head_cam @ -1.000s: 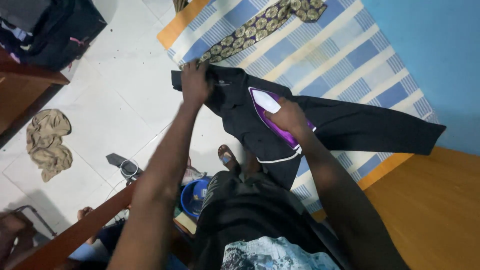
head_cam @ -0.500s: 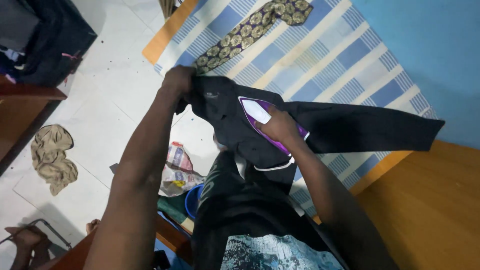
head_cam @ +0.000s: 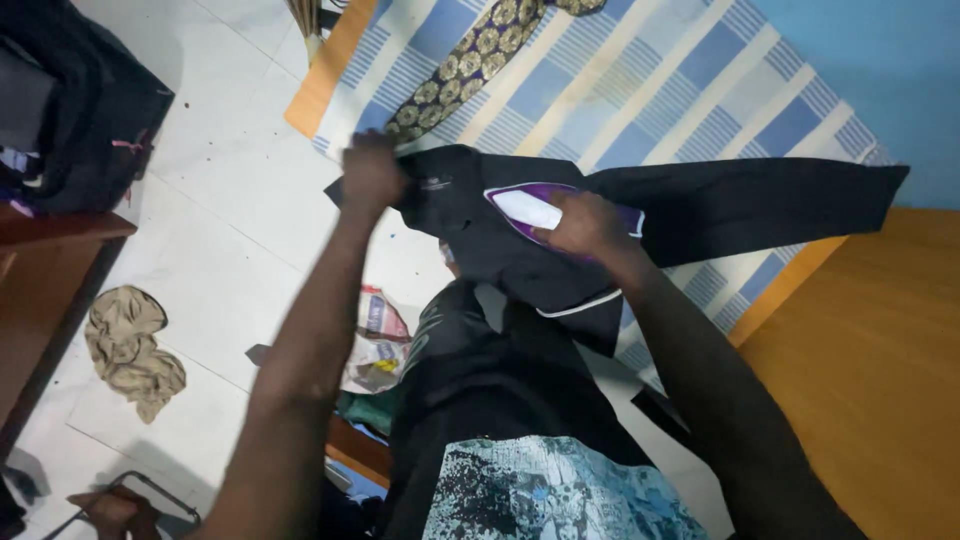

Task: Ironing a black long-sleeved shirt on a flat surface.

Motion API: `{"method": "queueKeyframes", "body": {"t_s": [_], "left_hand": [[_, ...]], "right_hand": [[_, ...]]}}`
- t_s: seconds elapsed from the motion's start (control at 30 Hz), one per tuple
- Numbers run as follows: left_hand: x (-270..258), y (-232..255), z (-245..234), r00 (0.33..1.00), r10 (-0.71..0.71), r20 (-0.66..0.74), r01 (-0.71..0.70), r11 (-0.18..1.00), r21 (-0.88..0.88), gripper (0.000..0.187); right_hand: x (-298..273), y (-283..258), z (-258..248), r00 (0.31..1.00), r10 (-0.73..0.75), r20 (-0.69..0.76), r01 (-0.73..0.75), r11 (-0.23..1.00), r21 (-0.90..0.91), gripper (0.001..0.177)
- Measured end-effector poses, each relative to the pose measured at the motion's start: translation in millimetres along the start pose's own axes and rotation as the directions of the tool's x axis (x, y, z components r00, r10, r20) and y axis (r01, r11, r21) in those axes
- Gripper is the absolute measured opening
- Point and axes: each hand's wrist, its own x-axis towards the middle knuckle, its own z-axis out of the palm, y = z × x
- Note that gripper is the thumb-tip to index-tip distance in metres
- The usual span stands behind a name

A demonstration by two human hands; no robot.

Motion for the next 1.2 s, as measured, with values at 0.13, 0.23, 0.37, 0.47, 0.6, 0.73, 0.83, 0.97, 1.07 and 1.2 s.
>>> {"method": "queueKeyframes", "body": {"t_s": [0.13,0.23,0.37,0.47,0.6,0.73,0.83,0.97,1.07,1.2], "left_hand": [[-15.5,44.0,24.4,0.961,0.041,-0.273,-0.115,0.959,-0.259,0.055],[-15.4,58.5,32.2,0.967,-0.035,-0.252,-0.077,0.904,-0.422,0.054],[-17.3,72.9,12.0,0.979,-0.025,-0.200,-0.071,0.885,-0.460,0.051],[-7.0,68.1,23.3,0.984,0.029,-0.174,-0.110,0.874,-0.474,0.055],[9.6,54.9,48.7,0.977,0.127,-0.170,-0.187,0.893,-0.409,0.036],[11.9,43.4,38.5,0.950,0.168,-0.264,-0.265,0.882,-0.391,0.026],[8.1,32.6,27.5,0.971,0.143,-0.191,-0.207,0.903,-0.378,0.021],[2.6,20.6,33.9,0.967,0.142,-0.211,-0.215,0.901,-0.377,0.017],[3.3,16.4,35.5,0.967,0.102,-0.232,-0.182,0.915,-0.359,0.015],[1.2,12.1,31.4,0.968,0.119,-0.220,-0.191,0.920,-0.341,0.020]], "right_hand": [[12.4,-2.1,20.1,0.995,0.095,-0.042,-0.093,0.994,0.049,0.079],[11.6,-2.0,29.8,1.000,-0.016,-0.014,0.017,1.000,0.024,0.082],[3.6,-23.3,18.1,0.999,0.050,-0.008,-0.050,0.998,-0.042,0.077],[5.4,-29.0,15.5,0.988,0.146,-0.051,-0.140,0.985,0.100,0.079],[2.0,-12.1,22.6,0.987,0.159,-0.020,-0.157,0.983,0.092,0.079],[-15.2,38.8,48.3,0.942,-0.040,-0.334,0.128,0.961,0.245,0.080],[-51.5,70.1,31.8,0.958,0.178,-0.224,-0.093,0.934,0.345,0.080],[-72.2,163.8,60.6,0.889,0.405,-0.213,-0.327,0.888,0.323,0.080],[-89.2,199.5,61.9,0.845,0.516,-0.143,-0.382,0.767,0.515,0.069],[-104.3,221.0,55.8,0.767,0.633,-0.107,-0.449,0.647,0.616,0.059]]}}
